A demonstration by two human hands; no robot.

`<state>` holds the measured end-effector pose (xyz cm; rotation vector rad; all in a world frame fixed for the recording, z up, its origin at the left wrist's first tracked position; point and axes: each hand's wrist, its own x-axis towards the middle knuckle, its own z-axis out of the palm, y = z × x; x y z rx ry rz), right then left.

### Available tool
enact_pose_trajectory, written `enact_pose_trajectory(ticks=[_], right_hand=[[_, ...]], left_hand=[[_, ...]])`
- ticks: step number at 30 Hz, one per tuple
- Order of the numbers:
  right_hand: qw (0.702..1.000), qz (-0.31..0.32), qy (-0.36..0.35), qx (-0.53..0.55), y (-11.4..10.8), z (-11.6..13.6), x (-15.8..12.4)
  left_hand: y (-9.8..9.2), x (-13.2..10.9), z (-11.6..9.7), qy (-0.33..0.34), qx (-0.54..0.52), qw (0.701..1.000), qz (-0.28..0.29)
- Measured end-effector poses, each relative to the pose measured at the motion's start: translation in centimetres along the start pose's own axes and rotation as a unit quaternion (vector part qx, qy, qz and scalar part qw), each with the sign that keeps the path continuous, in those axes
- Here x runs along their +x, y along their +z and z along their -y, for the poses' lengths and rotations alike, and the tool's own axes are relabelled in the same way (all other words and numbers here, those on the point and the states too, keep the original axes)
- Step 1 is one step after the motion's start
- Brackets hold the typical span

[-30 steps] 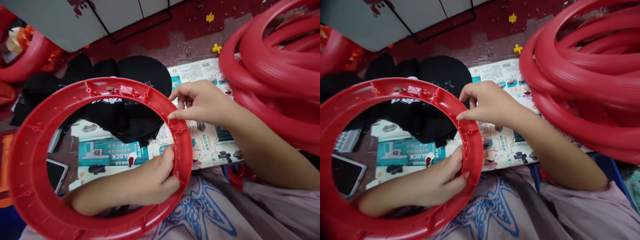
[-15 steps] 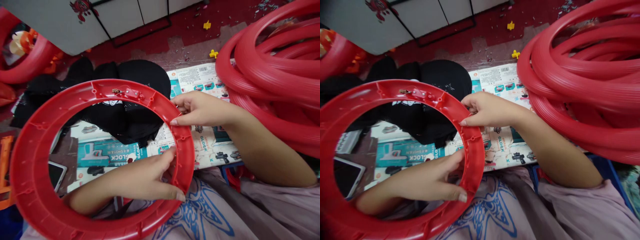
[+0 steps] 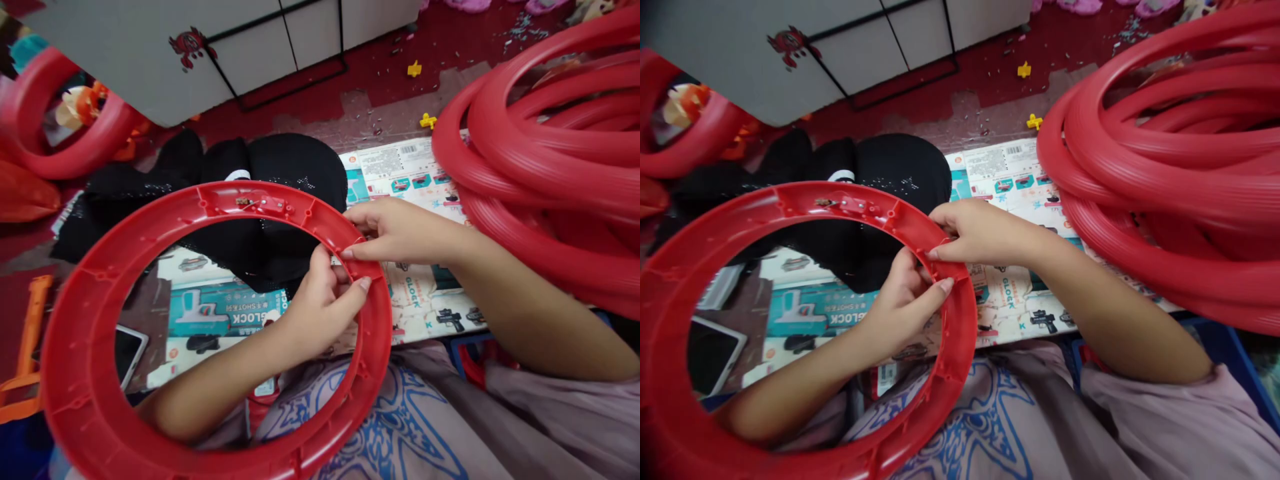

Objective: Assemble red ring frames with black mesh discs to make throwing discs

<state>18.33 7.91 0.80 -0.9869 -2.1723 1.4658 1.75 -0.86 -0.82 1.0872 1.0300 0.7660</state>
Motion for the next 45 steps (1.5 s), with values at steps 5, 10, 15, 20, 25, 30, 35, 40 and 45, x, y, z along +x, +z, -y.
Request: enact_pose_trajectory(ticks=[5,10,15,20,25,30,35,40,45], right_hand=[[0.989,-0.088,0.001,-0.121,-0.3,1.0,-0.6],[0.955,-0.098,-0.179,-0.215,-0.5,1.6,-1.3],[0.921,-0.108,-0.28,-0.248,0.1,1.3,-1.3],[0.927,-0.076,-0.266,-0.253,0.4,0.7,-0.9],[0.939,-0.051,-0.226,-0.253,-0.1,0.5,-0.9],[0.954,-0.048,-0.205,-0.212,-0.5,0.8,-1.0],[0.964,-0.04,-0.196,-0.174,-0.8,0.7,-0.9],[0.968,-0.029,-0.184,-0.17,-0.9,0.7,-0.9],[0.969,-0.035,-0.176,-0.168,-0.9,0.9,-0.9]], left_hand=[[-1.6,-0.5,-0.1,-0.026,0.095,0.994,0.038],[-2.2,-0.9,-1.2,-0.019,0.197,0.976,0.097],[-1.9,-0.9,-1.5,0.007,0.249,0.954,0.167],[-1.9,-1.1,-1.3,-0.015,0.277,0.942,0.19],[-2.1,-1.2,-1.1,-0.055,0.269,0.94,0.201],[-1.9,-1.4,-1.0,-0.071,0.209,0.953,0.207],[-0.8,-1.6,-1.5,-0.103,-0.022,0.98,0.167],[-0.4,-1.5,-1.6,-0.106,-0.148,0.973,0.143],[-0.7,-1.1,-1.2,-0.094,-0.152,0.977,0.115]])
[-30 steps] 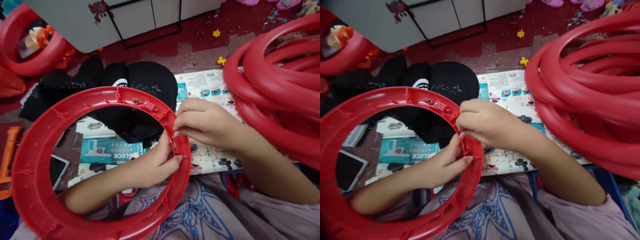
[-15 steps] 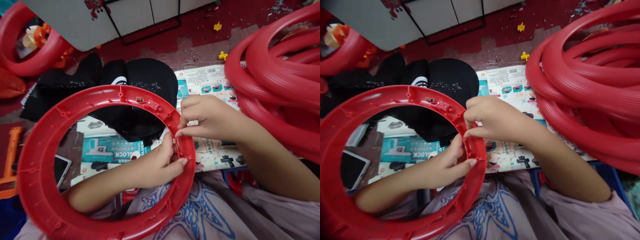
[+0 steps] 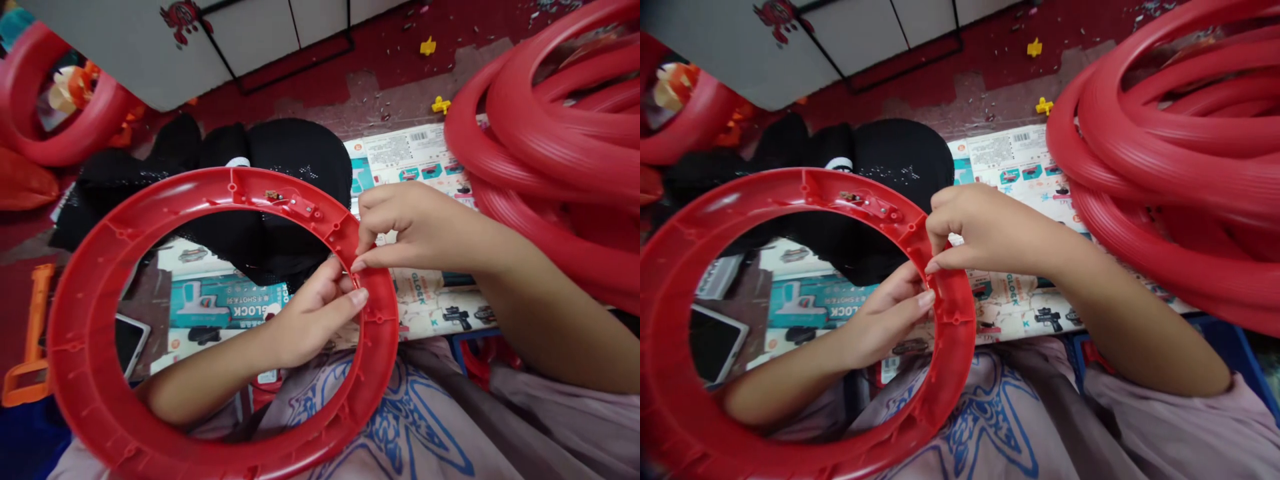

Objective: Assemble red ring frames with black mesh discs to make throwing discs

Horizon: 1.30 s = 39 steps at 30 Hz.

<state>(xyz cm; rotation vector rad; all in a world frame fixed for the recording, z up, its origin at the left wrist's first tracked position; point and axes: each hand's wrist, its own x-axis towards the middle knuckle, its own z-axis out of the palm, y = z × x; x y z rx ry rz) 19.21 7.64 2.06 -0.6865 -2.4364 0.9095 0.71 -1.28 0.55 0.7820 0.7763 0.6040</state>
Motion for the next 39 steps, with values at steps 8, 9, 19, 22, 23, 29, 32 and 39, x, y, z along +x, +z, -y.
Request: enact_pose_trajectory(ticks=[8,9,19,22,23,29,32,39], right_hand=[[0.997,-0.006,0.051,-0.061,0.8,0.2,0.3],[0.996,-0.012,0.058,-0.073,0.9,0.3,0.3],[0.991,-0.054,-0.073,-0.101,1.1,0.5,0.0],[0.991,-0.024,-0.084,-0.105,1.2,0.5,-0.1],[0.991,-0.018,-0.083,-0.108,1.3,0.5,0.0],[0.991,-0.013,-0.063,-0.121,1.5,0.6,0.0],[0.992,-0.003,-0.054,-0.116,1.4,0.8,0.0],[0.983,0.036,-0.121,-0.132,0.4,0.9,-0.3]], left_hand=[[0.3,1.8,1.1,0.049,0.102,0.981,-0.158],[0.2,1.9,1.1,0.049,0.116,0.977,-0.173],[-0.2,0.6,0.9,-0.006,0.234,0.966,-0.11],[-0.3,0.2,1.2,0.01,0.269,0.962,-0.043],[-0.4,0.1,1.2,0.012,0.273,0.961,-0.031],[-0.8,-0.1,1.0,0.024,0.307,0.951,0.005],[-0.9,-0.3,1.0,0.01,0.306,0.952,0.013],[-0.5,-0.4,0.7,0.012,0.286,0.958,0.023]])
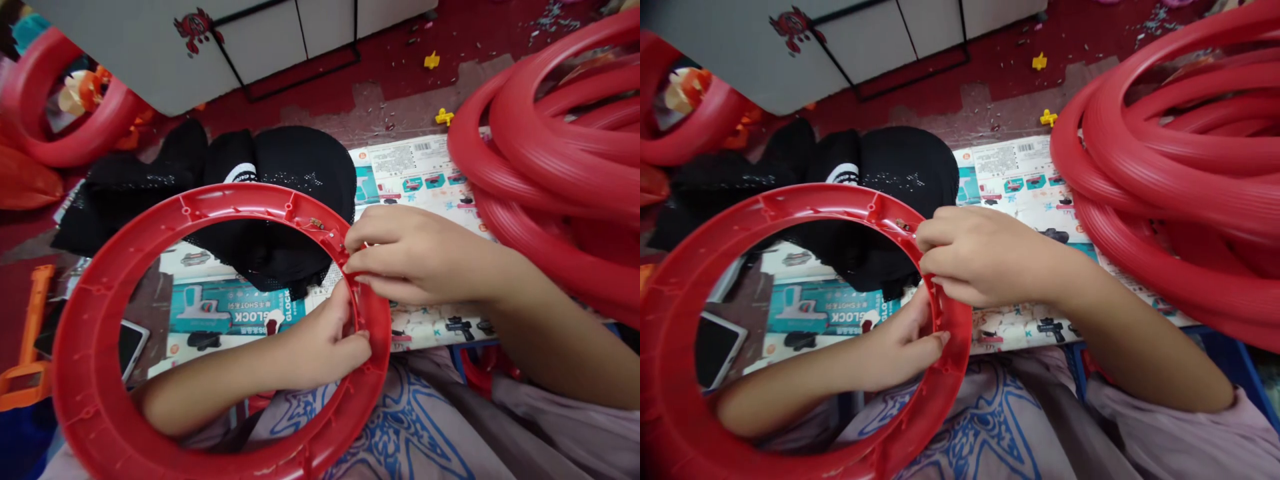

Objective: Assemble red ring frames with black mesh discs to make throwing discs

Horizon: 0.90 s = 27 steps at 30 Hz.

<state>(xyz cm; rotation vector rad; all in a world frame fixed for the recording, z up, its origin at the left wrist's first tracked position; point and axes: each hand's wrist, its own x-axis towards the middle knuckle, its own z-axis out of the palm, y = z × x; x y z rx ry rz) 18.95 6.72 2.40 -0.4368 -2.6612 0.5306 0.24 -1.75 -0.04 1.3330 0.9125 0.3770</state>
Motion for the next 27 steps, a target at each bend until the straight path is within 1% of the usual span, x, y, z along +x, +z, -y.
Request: enact_pose_trajectory(ticks=[4,7,12,18,21,23,27], right_hand=[[1.0,0.023,-0.015,0.005,-0.38,0.16,-0.22],[0.999,0.033,-0.015,-0.013,-0.34,0.32,-0.35],[0.999,0.035,-0.012,-0.03,-0.14,0.5,-0.3],[1.0,0.016,-0.006,-0.024,0.13,0.45,-0.23],[1.0,0.012,0.002,-0.01,0.22,0.34,-0.27],[1.0,0.015,0.006,0.001,0.24,0.25,-0.3],[0.999,0.027,-0.007,0.02,0.22,0.02,-0.38]], left_hand=[[-0.07,0.12,0.04,0.03,0.005,0.999,-0.021],[-0.13,0.24,0.1,0.046,0.007,0.998,-0.033],[-0.09,0.4,0.06,0.037,0.007,0.998,-0.047],[-0.15,0.24,0.13,-0.003,0.034,0.999,-0.004],[-0.25,0.25,0.14,-0.004,0.054,0.999,0.008],[-0.29,0.27,0.13,-0.005,0.063,0.998,0.014],[-0.26,0.14,0.22,-0.034,0.071,0.996,0.034]])
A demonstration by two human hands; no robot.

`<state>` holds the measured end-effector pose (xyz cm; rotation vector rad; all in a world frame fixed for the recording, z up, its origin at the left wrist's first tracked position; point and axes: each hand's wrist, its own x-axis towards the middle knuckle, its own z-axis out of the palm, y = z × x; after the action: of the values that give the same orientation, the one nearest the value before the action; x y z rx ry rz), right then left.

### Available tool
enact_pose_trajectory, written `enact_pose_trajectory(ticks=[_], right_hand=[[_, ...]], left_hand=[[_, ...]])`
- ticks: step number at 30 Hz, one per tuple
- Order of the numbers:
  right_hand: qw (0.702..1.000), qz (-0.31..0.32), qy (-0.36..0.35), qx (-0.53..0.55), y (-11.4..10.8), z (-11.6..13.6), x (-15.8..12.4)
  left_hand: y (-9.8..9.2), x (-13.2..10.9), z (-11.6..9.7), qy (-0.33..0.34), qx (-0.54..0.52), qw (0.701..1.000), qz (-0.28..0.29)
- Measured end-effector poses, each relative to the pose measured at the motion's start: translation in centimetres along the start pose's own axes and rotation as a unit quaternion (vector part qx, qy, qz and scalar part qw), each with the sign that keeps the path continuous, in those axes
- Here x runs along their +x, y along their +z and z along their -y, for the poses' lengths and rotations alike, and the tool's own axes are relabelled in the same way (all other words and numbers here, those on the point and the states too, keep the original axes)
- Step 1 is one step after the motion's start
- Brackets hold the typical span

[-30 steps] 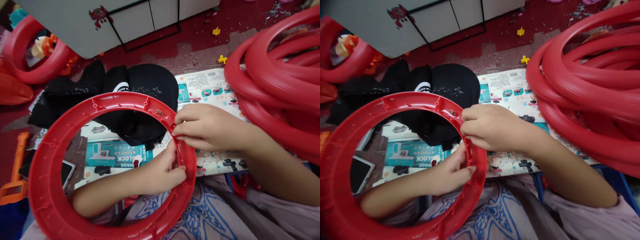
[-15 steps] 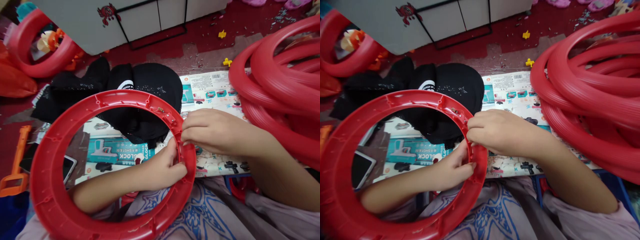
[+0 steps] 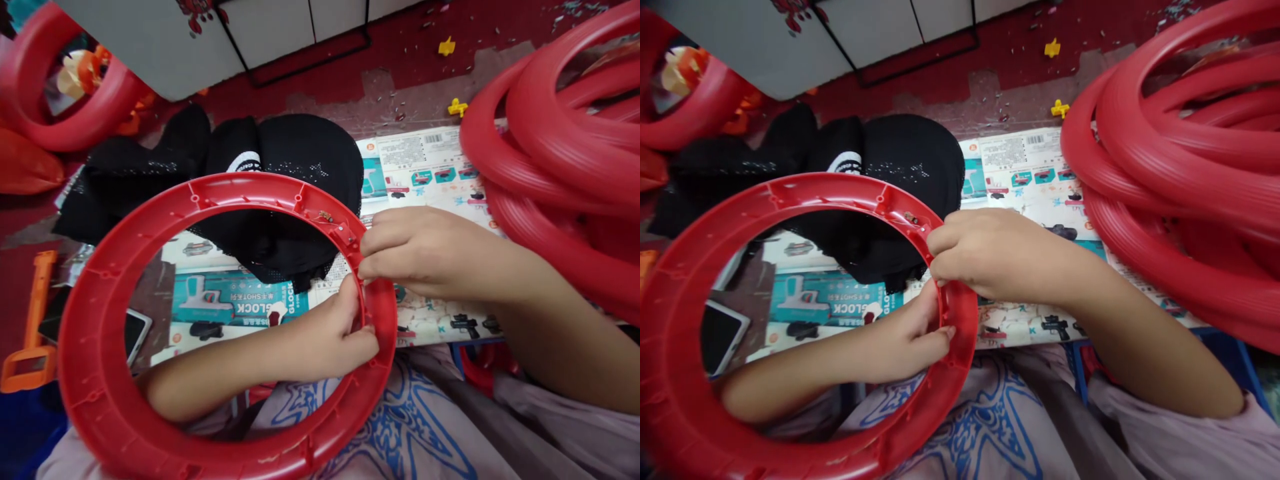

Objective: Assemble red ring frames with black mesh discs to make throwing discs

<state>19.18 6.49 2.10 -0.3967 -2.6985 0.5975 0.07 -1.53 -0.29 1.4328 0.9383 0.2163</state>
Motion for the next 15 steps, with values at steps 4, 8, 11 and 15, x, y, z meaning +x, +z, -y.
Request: enact_pose_trajectory(ticks=[4,8,11,15], right_hand=[[1.0,0.009,-0.012,0.002,-0.13,-0.15,-0.02],[1.0,0.028,0.004,0.0,-0.23,-0.02,0.08],[1.0,0.026,0.006,-0.004,-0.29,0.22,0.22],[0.999,0.039,0.031,-0.019,-0.39,0.52,0.39]], left_hand=[[0.12,-0.13,0.23,-0.004,0.001,1.0,0.019],[0.19,-0.21,0.4,-0.004,0.012,1.0,0.013],[0.19,-0.25,0.35,-0.008,0.007,1.0,0.018],[0.17,-0.26,0.42,-0.016,-0.007,0.999,0.031]])
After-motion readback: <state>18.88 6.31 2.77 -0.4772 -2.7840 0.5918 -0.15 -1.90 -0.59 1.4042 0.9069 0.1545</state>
